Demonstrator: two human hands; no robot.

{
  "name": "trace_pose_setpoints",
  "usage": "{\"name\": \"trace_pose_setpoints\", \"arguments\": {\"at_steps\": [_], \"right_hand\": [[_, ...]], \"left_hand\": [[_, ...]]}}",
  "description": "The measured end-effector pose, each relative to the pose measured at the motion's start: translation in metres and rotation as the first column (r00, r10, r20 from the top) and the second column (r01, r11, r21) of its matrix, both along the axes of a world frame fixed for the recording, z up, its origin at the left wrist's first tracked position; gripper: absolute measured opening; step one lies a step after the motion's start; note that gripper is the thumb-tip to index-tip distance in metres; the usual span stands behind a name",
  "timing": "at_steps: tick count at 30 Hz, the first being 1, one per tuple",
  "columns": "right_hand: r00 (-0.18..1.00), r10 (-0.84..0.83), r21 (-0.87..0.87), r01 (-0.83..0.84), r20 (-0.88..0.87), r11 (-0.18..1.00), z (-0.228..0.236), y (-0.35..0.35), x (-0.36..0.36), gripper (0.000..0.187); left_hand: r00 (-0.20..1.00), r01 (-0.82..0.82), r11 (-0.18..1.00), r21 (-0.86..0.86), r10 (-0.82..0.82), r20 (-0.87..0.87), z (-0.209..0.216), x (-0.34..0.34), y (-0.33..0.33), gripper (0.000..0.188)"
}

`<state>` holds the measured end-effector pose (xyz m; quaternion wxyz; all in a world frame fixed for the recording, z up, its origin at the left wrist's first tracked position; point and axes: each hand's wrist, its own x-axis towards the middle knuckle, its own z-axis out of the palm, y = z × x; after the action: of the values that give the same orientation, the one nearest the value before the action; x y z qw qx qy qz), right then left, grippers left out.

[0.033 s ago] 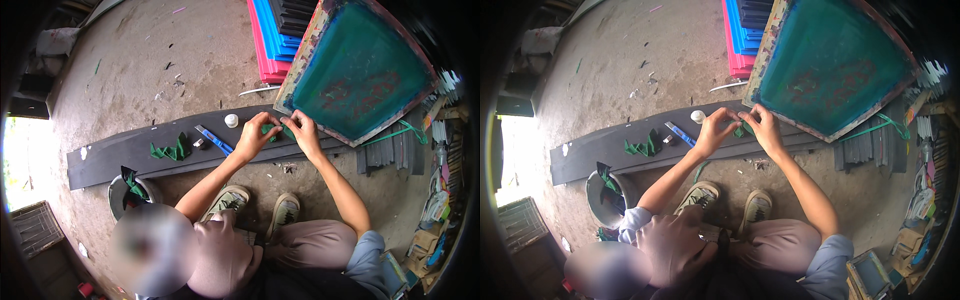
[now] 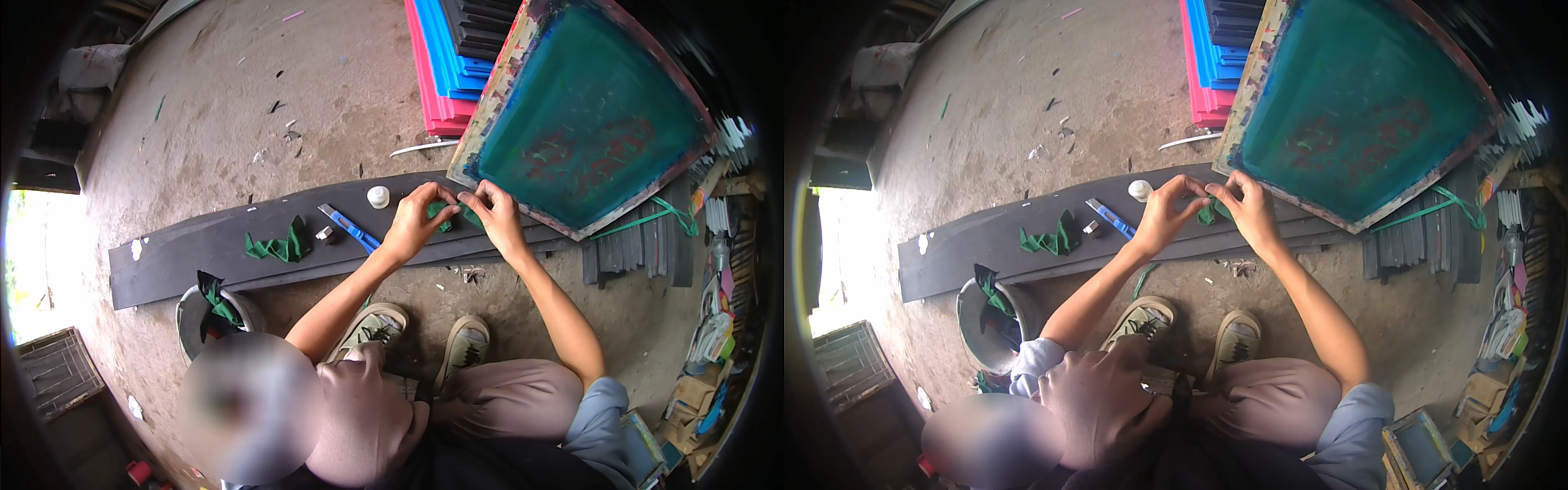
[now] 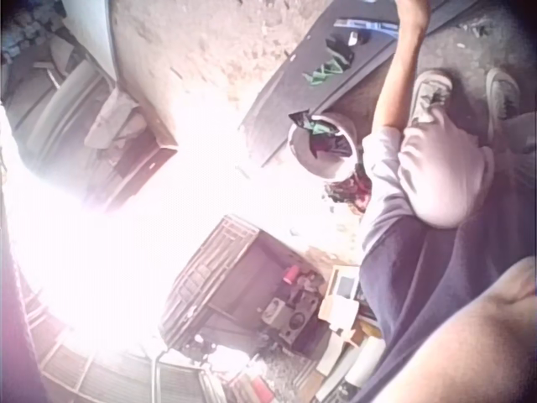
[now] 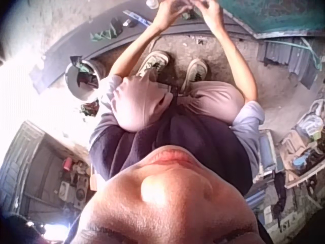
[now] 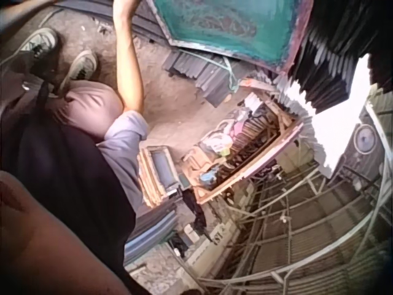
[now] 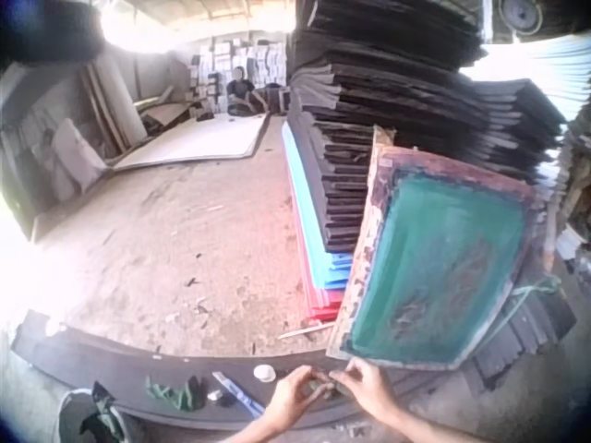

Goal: The person cleans a green screen printing frame by wiping its surface with a green cloth. They repeatedly apply liquid from a small white bottle onto the cloth and continue wiping the frame until the end of the clip.

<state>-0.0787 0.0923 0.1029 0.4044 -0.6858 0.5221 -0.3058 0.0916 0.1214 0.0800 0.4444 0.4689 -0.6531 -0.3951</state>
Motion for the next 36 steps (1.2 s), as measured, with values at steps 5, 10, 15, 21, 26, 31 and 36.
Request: {"name": "trace_pose_setpoints", "arguments": {"at_steps": [5, 10, 15, 21, 26, 31, 36], "right_hand": [[0.96, 0.279, 0.153, -0.281, 0.034, 0.948, 0.004, -0.017, -0.01, 0.03], [0.962, 0.029, 0.434, -0.15, 0.273, 0.888, 0.001, -0.021, -0.008, 0.049], [0.992, 0.036, 0.229, -0.062, 0.118, 0.971, -0.012, -0.03, -0.003, 0.051], [0.964, 0.081, -0.169, -0.126, -0.252, 0.978, -0.027, -0.033, 0.012, 0.029], [0.985, 0.076, -0.124, -0.096, -0.156, 0.988, -0.038, -0.031, 0.025, 0.027], [0.995, 0.059, -0.147, -0.07, -0.078, 0.987, -0.048, -0.035, 0.02, 0.018], [0.94, -0.031, 0.176, -0.031, 0.341, 0.984, -0.034, -0.03, 0.03, 0.018]], "left_hand": [[0.883, 0.152, 0.955, 0.255, -0.015, -0.47, -0.009, 0.011, -0.006, 0.015], [0.922, 0.062, 0.94, 0.335, 0.075, -0.38, -0.005, 0.029, -0.007, 0.017], [0.934, -0.283, 0.934, 0.217, 0.32, -0.158, -0.013, 0.054, 0.004, 0.024], [0.916, -0.283, 0.948, -0.147, 0.313, 0.253, -0.07, 0.082, 0.003, 0.055], [0.903, -0.246, 0.967, -0.061, 0.251, 0.349, -0.096, 0.093, -0.004, 0.05], [0.944, -0.156, 0.986, -0.053, 0.165, 0.286, -0.062, 0.081, -0.004, 0.048], [0.974, -0.031, 0.999, 0.033, 0.023, 0.224, -0.004, 0.065, -0.006, 0.04]]}}
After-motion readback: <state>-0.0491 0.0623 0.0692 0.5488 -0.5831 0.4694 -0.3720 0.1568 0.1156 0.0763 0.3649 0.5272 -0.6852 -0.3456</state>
